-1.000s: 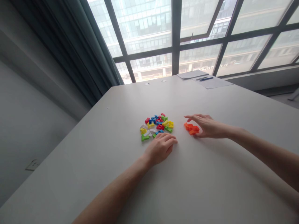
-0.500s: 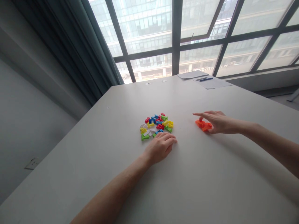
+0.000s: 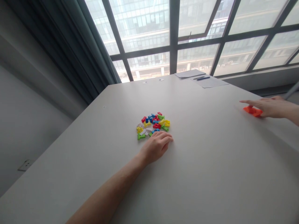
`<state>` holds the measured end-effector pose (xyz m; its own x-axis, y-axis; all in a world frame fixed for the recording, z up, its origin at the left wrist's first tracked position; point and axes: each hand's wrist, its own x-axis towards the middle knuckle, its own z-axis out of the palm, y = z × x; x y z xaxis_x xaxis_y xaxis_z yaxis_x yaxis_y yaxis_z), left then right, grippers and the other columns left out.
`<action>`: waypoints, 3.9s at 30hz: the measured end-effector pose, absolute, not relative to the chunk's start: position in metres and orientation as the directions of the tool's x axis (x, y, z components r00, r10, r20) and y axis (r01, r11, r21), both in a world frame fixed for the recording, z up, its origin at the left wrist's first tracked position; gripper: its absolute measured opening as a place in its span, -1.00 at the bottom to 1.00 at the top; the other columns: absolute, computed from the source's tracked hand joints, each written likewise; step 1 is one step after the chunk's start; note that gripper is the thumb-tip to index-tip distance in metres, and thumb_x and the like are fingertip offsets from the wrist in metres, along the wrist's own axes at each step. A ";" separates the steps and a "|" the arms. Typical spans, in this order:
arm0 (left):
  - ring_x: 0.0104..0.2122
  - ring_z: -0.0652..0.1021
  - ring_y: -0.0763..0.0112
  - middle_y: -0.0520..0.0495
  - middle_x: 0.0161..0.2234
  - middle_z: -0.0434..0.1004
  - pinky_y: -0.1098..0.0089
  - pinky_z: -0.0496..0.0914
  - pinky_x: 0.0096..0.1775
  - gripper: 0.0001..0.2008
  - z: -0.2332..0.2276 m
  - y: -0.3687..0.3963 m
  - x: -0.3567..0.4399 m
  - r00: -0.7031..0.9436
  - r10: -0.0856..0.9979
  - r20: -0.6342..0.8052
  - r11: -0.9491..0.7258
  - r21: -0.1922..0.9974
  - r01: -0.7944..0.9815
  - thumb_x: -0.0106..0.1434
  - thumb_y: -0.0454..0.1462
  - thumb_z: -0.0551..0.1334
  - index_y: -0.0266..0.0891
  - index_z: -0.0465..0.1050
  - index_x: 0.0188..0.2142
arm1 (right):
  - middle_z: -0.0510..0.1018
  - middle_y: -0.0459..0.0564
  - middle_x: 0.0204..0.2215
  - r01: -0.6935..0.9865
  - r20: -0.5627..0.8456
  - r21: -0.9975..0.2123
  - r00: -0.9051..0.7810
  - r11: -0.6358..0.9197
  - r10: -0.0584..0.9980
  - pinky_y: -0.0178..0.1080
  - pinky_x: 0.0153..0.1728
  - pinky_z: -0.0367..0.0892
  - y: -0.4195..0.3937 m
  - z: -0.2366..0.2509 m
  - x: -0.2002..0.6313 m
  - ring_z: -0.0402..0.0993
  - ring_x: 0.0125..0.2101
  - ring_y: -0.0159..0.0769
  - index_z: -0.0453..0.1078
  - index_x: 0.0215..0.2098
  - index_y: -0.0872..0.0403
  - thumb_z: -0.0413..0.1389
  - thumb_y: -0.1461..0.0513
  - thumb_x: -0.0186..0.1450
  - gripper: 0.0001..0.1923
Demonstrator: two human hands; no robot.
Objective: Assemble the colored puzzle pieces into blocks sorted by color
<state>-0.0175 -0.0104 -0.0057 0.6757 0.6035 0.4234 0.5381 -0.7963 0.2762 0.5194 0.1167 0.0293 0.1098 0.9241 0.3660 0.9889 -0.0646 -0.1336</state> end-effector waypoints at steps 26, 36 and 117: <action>0.07 0.37 0.05 -0.25 0.06 0.42 0.01 0.14 0.13 -0.64 -0.001 -0.010 -0.022 0.269 0.804 0.530 -0.358 0.070 0.931 0.25 -0.26 0.21 -0.27 0.34 0.04 | 0.45 0.12 0.07 0.782 0.330 -0.068 -0.568 0.619 0.754 0.04 -0.04 0.23 0.076 0.017 0.327 0.36 0.05 -0.02 0.26 0.18 -0.06 -0.02 0.23 0.30 -0.53; 0.04 0.40 0.15 -0.12 0.01 0.48 0.12 0.20 0.08 -0.69 -0.002 -0.005 -0.030 0.234 0.852 0.468 -0.309 0.090 0.947 0.27 -0.25 0.22 -0.17 0.35 0.02 | 0.36 0.03 0.19 0.537 0.387 -0.152 -0.740 0.830 0.550 0.03 0.11 0.18 0.030 -0.008 0.199 0.16 0.21 -0.06 0.20 0.24 -0.09 -0.02 0.19 0.39 -0.55; 0.03 0.40 0.08 -0.13 -0.01 0.41 0.12 0.30 0.02 -0.72 0.048 0.006 -0.083 0.321 0.939 0.123 -0.333 0.094 0.938 0.10 -0.15 0.31 -0.13 0.41 -0.18 | 0.64 -0.01 -0.22 0.662 0.460 -0.474 -0.376 0.581 0.804 0.00 -0.03 0.29 0.076 -0.017 0.253 0.52 -0.17 -0.12 0.49 -0.22 -0.02 0.09 0.11 0.25 -0.80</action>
